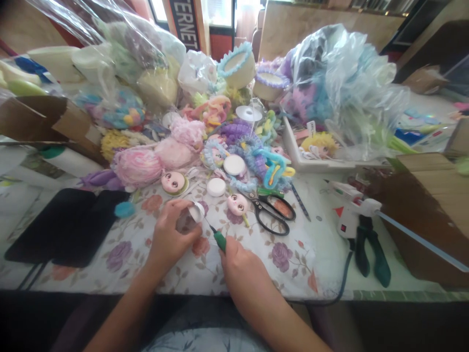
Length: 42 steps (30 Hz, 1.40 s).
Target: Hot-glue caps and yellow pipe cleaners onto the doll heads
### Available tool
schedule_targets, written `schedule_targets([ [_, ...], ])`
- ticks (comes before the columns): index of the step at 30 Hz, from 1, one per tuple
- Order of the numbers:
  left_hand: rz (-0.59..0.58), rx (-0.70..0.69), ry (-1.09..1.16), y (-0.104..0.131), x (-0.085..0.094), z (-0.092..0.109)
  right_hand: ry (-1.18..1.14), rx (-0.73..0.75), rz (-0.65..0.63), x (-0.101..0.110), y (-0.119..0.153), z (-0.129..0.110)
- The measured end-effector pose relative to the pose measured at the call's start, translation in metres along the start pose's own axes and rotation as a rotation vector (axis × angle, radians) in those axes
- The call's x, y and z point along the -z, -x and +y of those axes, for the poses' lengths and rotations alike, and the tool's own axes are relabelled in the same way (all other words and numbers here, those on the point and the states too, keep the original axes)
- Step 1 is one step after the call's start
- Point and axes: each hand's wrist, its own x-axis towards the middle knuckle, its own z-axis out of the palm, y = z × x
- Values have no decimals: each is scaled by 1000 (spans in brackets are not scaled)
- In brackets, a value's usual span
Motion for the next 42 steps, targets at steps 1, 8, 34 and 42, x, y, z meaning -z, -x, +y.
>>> schedule_targets([
  [1,6,-6,-5,0,0,0,-5,-1,-8,1,0,0],
  [8,16,-77,-5,-1,2,-8,25,-24,-110,0,-4,3],
  [34,47,-68,-7,-4,1,-8,33,0,-190,1,-21,-1],
  [42,62,-50,5,-5,-1,-8,18,-20,-223,1,-33,-1],
])
